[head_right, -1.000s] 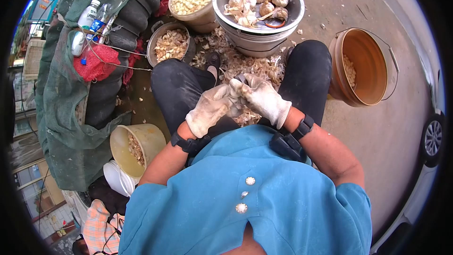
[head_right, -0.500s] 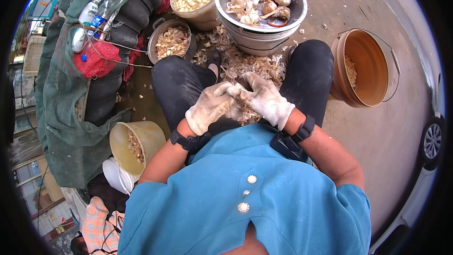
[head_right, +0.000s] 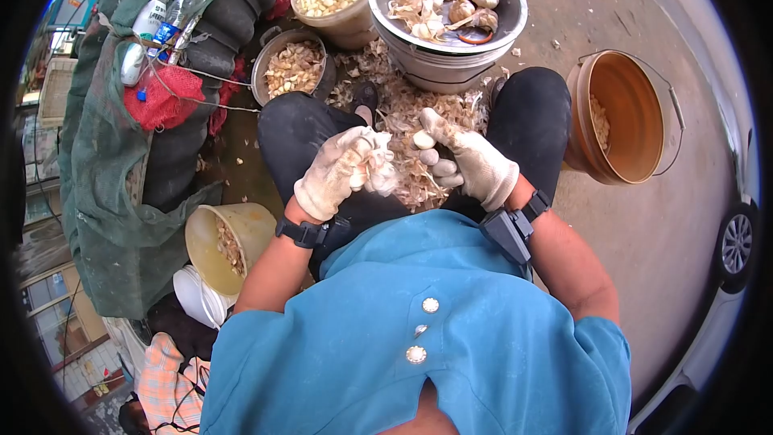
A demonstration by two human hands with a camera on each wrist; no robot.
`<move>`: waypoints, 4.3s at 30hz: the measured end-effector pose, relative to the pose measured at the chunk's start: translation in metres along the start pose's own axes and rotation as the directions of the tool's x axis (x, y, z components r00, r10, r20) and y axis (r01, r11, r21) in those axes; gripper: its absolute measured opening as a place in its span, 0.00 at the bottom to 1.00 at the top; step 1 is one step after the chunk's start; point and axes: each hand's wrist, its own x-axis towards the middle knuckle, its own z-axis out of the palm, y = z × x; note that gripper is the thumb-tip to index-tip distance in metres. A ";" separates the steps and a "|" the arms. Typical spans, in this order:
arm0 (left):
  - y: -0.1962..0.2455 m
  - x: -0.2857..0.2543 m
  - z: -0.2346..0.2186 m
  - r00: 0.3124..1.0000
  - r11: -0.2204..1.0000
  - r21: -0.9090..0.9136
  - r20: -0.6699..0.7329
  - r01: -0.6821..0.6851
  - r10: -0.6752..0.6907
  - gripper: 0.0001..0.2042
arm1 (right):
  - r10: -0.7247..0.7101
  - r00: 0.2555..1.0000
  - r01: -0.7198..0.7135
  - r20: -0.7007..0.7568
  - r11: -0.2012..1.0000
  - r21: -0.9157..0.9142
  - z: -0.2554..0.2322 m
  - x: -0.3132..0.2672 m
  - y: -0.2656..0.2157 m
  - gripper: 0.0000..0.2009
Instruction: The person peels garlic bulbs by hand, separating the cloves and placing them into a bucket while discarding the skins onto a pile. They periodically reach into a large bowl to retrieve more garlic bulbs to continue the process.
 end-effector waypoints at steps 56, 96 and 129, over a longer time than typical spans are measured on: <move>0.012 0.023 0.033 0.986 0.802 -0.575 0.108 0.165 -0.126 0.18 | -0.313 0.950 0.278 -0.002 0.846 -0.455 0.022 -0.022 -0.006 0.16; -0.010 0.020 0.014 0.967 0.988 -0.152 -0.245 0.034 -0.071 0.15 | -0.463 0.856 -0.030 -0.229 0.398 -0.917 0.016 0.012 0.003 0.25; 0.020 0.016 -0.001 0.976 0.953 -0.211 0.061 0.219 -0.211 0.17 | -0.137 0.987 0.145 0.088 0.494 -0.857 0.011 0.001 -0.001 0.20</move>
